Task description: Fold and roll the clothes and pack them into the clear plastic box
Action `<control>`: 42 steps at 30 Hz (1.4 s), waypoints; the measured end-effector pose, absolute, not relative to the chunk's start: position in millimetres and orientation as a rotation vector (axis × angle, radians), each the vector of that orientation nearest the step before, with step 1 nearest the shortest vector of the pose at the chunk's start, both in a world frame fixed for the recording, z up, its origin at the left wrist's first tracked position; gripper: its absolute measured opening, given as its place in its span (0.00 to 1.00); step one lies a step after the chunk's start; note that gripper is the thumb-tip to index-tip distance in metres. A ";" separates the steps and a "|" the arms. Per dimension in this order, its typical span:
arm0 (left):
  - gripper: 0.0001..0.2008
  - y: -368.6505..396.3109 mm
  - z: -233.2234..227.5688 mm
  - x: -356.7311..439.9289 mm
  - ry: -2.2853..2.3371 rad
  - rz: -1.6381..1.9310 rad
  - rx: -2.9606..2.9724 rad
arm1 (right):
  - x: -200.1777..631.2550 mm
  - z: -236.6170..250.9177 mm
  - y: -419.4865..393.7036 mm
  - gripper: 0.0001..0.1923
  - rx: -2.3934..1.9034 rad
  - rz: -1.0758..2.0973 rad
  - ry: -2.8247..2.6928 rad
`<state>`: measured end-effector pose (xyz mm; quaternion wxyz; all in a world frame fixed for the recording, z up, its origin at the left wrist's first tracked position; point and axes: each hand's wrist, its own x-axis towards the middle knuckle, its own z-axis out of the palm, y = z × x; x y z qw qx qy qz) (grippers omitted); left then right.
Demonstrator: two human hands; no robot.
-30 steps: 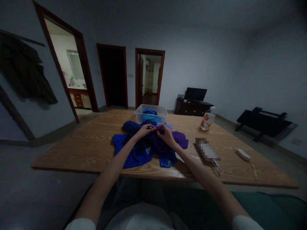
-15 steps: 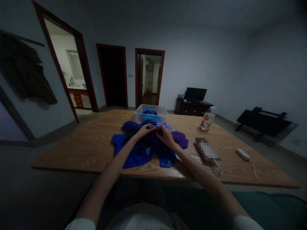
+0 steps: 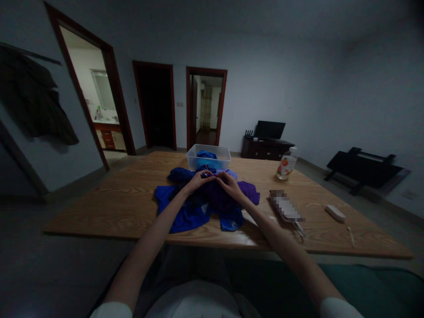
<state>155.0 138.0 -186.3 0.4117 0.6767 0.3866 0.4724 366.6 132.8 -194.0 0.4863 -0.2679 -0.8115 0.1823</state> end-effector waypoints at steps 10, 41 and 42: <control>0.31 141.3 -187.8 154.2 0.966 1.178 1.703 | 368.0 -197.8 138.1 0.13 -0.657 0.498 -1.921; 0.30 145.5 -186.3 150.3 0.981 1.148 1.827 | 368.2 -196.1 139.7 0.10 -0.646 0.410 -1.946; 0.31 146.2 -186.9 150.1 0.984 1.136 1.825 | 367.2 -197.5 140.3 0.09 -0.647 0.374 -1.947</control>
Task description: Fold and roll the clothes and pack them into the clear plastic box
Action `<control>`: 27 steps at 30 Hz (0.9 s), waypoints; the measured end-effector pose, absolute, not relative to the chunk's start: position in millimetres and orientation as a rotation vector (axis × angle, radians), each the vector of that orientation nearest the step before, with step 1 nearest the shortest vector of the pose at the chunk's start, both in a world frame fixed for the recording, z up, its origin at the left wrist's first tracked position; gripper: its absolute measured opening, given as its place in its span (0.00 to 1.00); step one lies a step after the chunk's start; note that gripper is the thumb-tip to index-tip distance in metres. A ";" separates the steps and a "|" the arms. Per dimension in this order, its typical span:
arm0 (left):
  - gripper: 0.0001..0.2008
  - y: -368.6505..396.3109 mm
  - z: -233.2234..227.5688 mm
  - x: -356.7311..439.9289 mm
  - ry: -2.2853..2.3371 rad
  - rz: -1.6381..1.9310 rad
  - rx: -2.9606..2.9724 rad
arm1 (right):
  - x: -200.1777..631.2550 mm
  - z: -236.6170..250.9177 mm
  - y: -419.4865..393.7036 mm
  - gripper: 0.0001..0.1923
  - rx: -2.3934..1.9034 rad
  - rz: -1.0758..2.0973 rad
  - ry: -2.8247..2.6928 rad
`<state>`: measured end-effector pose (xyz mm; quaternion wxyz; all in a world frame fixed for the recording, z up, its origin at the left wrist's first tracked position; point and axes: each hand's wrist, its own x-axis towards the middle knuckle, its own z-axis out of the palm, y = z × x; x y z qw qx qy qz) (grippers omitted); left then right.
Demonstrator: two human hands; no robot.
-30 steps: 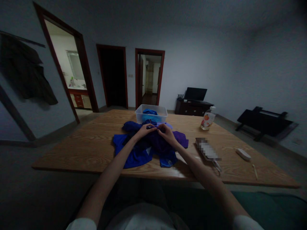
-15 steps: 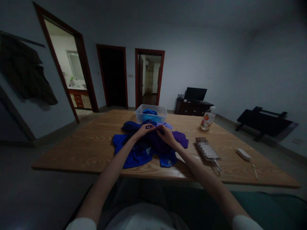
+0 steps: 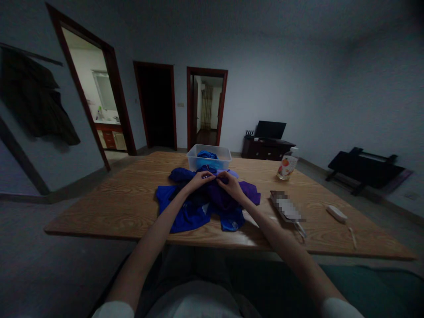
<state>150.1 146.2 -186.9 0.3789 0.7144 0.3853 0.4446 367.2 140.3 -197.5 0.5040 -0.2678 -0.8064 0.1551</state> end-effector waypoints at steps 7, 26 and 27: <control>0.30 148.9 -189.0 148.5 0.914 1.058 1.850 | 366.9 -202.8 134.8 0.10 -0.647 0.014 -2.122; 0.28 145.6 -188.4 147.7 0.935 1.176 1.868 | 370.1 -198.7 145.4 0.14 -0.634 0.512 -1.947; 0.28 145.9 -188.8 147.7 0.937 1.177 1.868 | 369.9 -199.2 145.5 0.14 -0.639 0.491 -1.944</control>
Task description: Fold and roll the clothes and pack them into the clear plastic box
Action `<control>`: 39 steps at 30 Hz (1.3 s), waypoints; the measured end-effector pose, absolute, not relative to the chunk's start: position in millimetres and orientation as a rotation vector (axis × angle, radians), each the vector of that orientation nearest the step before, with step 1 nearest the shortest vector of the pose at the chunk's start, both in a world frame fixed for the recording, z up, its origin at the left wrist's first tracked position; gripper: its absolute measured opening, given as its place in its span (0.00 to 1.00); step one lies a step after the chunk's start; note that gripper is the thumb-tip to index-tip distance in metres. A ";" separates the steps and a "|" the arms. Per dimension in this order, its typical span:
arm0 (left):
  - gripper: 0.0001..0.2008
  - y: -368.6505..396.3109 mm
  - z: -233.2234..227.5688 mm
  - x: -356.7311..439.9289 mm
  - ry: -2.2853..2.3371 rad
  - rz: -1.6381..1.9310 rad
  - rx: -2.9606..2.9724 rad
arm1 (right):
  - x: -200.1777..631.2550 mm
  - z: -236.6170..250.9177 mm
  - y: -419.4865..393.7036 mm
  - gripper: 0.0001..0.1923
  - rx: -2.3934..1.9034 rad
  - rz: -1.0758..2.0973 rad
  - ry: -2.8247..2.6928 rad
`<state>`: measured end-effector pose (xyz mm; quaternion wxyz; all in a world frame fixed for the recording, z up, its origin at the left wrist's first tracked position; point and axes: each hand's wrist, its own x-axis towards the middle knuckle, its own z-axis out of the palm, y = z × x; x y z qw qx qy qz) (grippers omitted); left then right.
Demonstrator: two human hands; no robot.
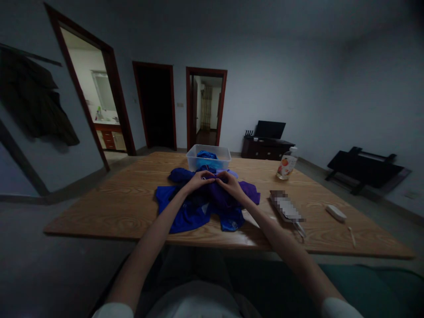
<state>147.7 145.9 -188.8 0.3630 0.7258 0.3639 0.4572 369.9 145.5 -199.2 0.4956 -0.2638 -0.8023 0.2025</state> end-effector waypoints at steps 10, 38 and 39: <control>0.29 147.3 -190.0 148.0 0.931 1.094 1.834 | 363.7 -204.8 143.1 0.09 -0.728 0.181 -1.943; 0.27 138.3 -182.5 148.2 0.834 1.027 1.851 | 363.7 -195.3 136.9 0.14 -0.616 0.494 -1.967; 0.27 137.8 -181.9 148.1 0.838 1.036 1.859 | 364.3 -195.9 138.1 0.14 -0.608 0.504 -1.971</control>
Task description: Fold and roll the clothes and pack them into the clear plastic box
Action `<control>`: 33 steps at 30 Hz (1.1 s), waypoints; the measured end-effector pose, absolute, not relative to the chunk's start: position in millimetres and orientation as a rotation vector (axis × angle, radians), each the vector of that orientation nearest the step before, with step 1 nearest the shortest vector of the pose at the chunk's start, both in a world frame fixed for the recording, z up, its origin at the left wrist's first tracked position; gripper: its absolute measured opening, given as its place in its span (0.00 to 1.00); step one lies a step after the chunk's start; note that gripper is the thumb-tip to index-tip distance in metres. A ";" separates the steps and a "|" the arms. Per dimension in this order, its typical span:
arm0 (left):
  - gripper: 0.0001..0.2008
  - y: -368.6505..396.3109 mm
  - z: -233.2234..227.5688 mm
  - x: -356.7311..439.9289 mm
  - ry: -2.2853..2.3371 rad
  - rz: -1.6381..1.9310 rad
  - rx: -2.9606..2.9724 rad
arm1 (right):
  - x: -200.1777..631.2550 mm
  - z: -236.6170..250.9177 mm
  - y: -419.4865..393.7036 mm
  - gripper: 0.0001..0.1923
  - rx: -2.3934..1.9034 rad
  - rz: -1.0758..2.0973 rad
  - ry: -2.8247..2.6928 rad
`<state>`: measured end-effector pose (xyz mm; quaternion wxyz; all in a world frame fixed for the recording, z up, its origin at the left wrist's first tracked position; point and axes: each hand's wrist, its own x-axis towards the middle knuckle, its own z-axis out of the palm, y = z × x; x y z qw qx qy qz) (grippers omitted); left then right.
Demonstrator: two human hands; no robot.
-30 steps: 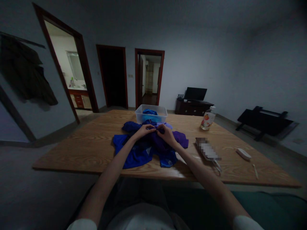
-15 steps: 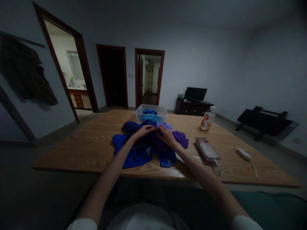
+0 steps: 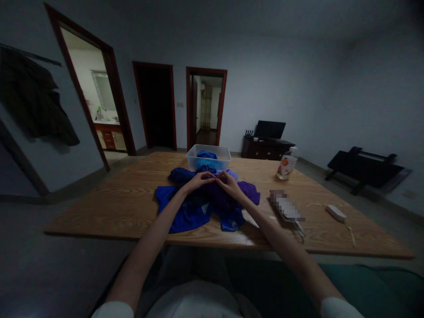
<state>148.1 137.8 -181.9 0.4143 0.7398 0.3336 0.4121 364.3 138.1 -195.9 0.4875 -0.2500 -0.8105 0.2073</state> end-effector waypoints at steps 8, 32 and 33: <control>0.28 142.2 -184.4 149.2 0.897 1.048 1.861 | 366.5 -197.1 140.0 0.10 -0.618 0.430 -2.000; 0.28 144.9 -186.9 146.9 0.861 1.003 1.880 | 365.6 -202.7 128.2 0.07 -0.715 -0.048 -2.137; 0.28 145.1 -187.0 147.0 0.852 1.021 1.873 | 364.9 -200.9 128.1 0.07 -0.705 0.010 -2.099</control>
